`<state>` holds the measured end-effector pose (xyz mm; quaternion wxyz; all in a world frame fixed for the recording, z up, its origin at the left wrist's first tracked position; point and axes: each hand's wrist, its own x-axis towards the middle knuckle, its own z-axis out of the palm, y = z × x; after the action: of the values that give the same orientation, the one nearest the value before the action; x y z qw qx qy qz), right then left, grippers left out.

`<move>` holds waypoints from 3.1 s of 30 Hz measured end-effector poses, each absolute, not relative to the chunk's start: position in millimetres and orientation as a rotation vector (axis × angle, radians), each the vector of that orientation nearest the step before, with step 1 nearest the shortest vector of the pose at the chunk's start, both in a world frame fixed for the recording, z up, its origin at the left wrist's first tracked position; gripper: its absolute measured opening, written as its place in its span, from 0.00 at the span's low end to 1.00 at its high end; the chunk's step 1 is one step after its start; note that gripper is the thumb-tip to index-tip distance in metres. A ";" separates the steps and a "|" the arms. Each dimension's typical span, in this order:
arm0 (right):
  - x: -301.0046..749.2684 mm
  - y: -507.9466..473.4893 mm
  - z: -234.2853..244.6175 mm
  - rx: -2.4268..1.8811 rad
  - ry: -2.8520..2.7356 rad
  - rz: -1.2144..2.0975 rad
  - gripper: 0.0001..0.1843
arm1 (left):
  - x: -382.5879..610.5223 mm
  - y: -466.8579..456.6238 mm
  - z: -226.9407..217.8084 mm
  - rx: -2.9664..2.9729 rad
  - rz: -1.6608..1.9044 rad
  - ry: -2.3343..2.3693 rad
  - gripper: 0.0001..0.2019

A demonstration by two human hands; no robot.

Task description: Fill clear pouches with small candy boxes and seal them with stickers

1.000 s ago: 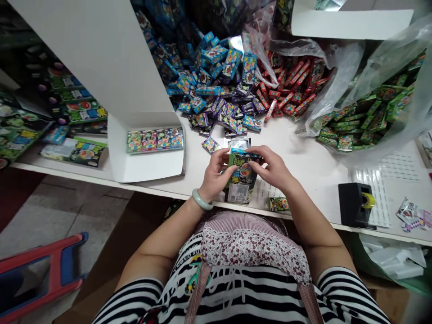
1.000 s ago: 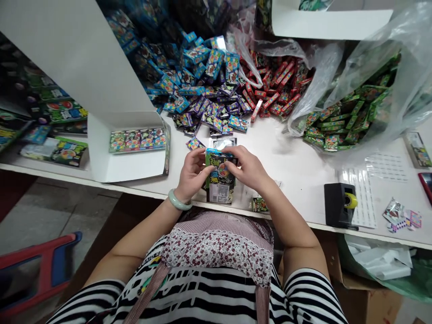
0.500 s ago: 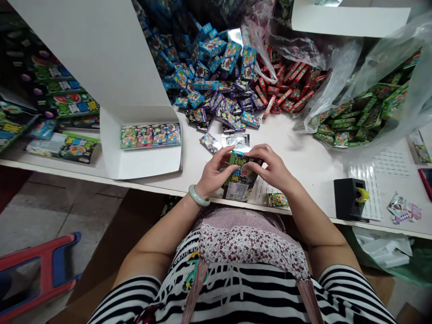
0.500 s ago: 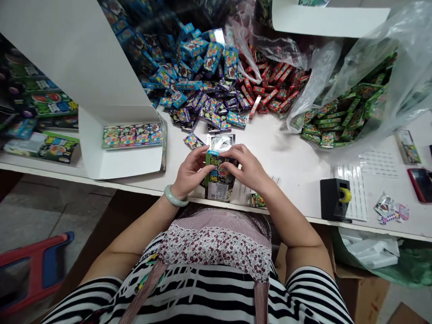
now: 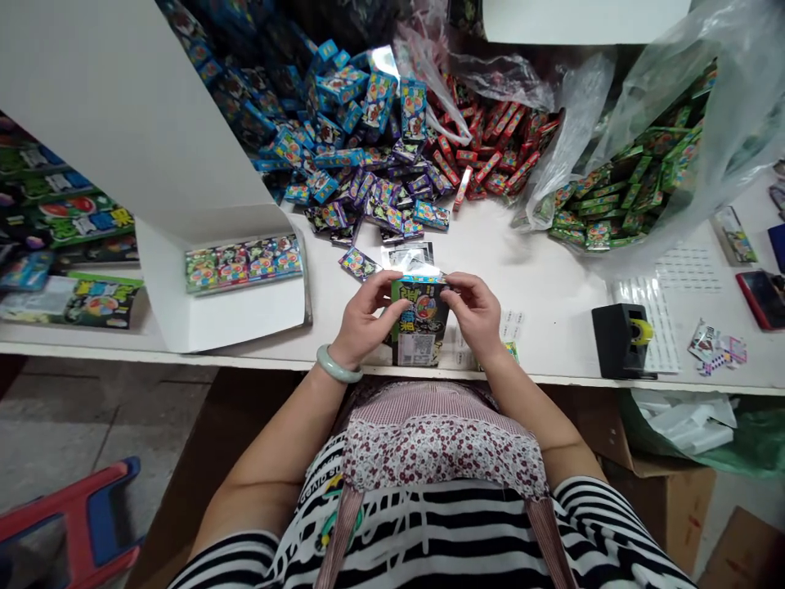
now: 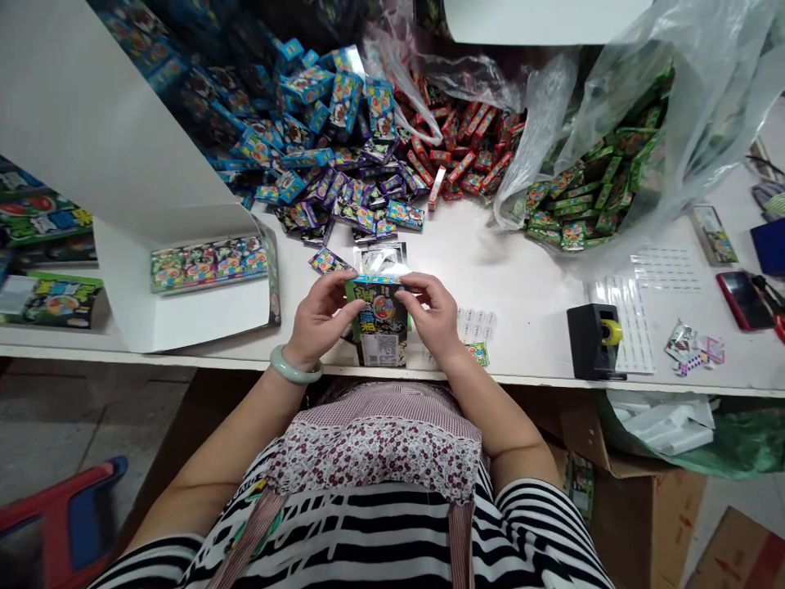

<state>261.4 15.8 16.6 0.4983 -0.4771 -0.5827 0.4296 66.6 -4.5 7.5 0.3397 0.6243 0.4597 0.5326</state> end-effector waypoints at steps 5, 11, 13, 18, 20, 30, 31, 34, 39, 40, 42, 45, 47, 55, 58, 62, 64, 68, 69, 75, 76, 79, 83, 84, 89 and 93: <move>269.1 29.8 34.6 -1.051 -1.559 1.053 0.09 | 73.4 9.2 27.4 1.617 1.537 1.240 0.07; 275.1 35.2 48.3 -1.011 -1.678 1.063 0.09 | 74.2 11.6 33.9 1.547 1.557 1.145 0.11; 275.6 34.0 51.9 -0.955 -1.766 0.990 0.08 | 71.7 9.5 35.3 1.617 1.523 1.146 0.08; 271.0 37.1 61.5 -1.043 -1.770 1.025 0.09 | 72.2 13.5 42.0 1.518 1.418 1.218 0.07; 268.6 39.9 65.3 -1.088 -1.758 1.102 0.09 | 73.7 17.5 45.8 1.473 1.386 1.236 0.07; 282.1 36.4 74.6 -0.945 -1.923 1.088 0.08 | 56.5 17.3 60.5 1.766 1.254 0.995 0.08; 284.4 34.0 72.5 -0.908 -1.950 1.034 0.07 | 53.3 15.8 59.2 1.813 1.247 0.985 0.06; 287.5 27.2 65.1 -0.837 -1.959 0.913 0.05 | 48.0 11.8 53.6 1.866 1.264 0.980 0.05; 281.3 24.7 64.5 -0.964 -1.767 1.057 0.05 | 51.1 9.7 48.3 1.886 1.324 0.943 0.05; 279.6 25.5 66.6 -0.995 -1.756 1.084 0.05 | 52.0 9.5 47.9 1.890 1.330 0.944 0.05; 277.6 27.1 71.4 -1.026 -1.785 1.092 0.06 | 53.2 8.7 47.0 1.882 1.337 0.965 0.06; 279.6 27.9 76.7 -0.980 -1.900 1.001 0.06 | 53.6 6.7 45.1 1.856 1.359 0.988 0.06; 283.5 27.5 77.0 -0.896 -2.008 0.905 0.04 | 53.4 5.5 43.5 1.841 1.375 0.990 0.06; 284.4 28.6 54.8 -0.797 -2.057 0.726 0.03 | 58.6 8.2 33.8 1.720 1.335 1.014 0.15; 280.6 25.6 43.4 -0.872 -1.938 0.796 0.04 | 61.1 10.6 33.2 1.784 1.329 0.998 0.10; 274.4 19.8 34.3 -0.954 -1.743 0.887 0.06 | 62.3 14.2 33.8 1.842 1.331 1.041 0.04; 268.9 18.4 33.7 -0.951 -1.709 0.873 0.05 | 63.4 16.7 33.7 1.837 1.327 1.056 0.05; 268.6 19.9 33.5 -0.939 -1.775 0.855 0.06 | 65.9 23.5 32.2 1.846 1.356 1.097 0.05; 275.5 20.6 31.9 -0.940 -1.783 0.884 0.09 | 65.6 25.5 31.3 1.855 1.361 1.108 0.06; 380.9 18.1 9.4 -1.541 -1.656 0.862 0.12 | 59.3 35.0 21.8 1.822 1.394 1.169 0.07; 398.5 17.4 5.7 -1.684 -1.669 0.805 0.10 | 59.7 35.6 20.8 1.805 1.400 1.194 0.06; 427.8 15.8 -1.4 -1.929 -1.779 0.734 0.08 | 63.8 36.6 19.8 1.770 1.373 1.254 0.05; 423.7 14.3 -2.5 -1.985 -1.920 0.700 0.04 | 65.5 36.9 19.3 1.761 1.354 1.288 0.07; 420.9 14.0 -2.4 -1.980 -1.959 0.679 0.04 | 64.3 37.0 18.7 1.757 1.356 1.296 0.07; 421.8 11.5 -3.4 -1.939 -2.140 0.741 0.07 | 58.0 38.1 13.0 1.752 1.389 1.279 0.08; 440.0 9.8 3.4 -1.785 -2.066 0.919 0.04 | 59.0 37.9 11.5 1.782 1.402 1.290 0.07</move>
<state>440.0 9.8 3.4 0.1300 -0.6145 -0.7109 0.3164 59.0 37.9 11.5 0.2634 0.6591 0.4769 0.5184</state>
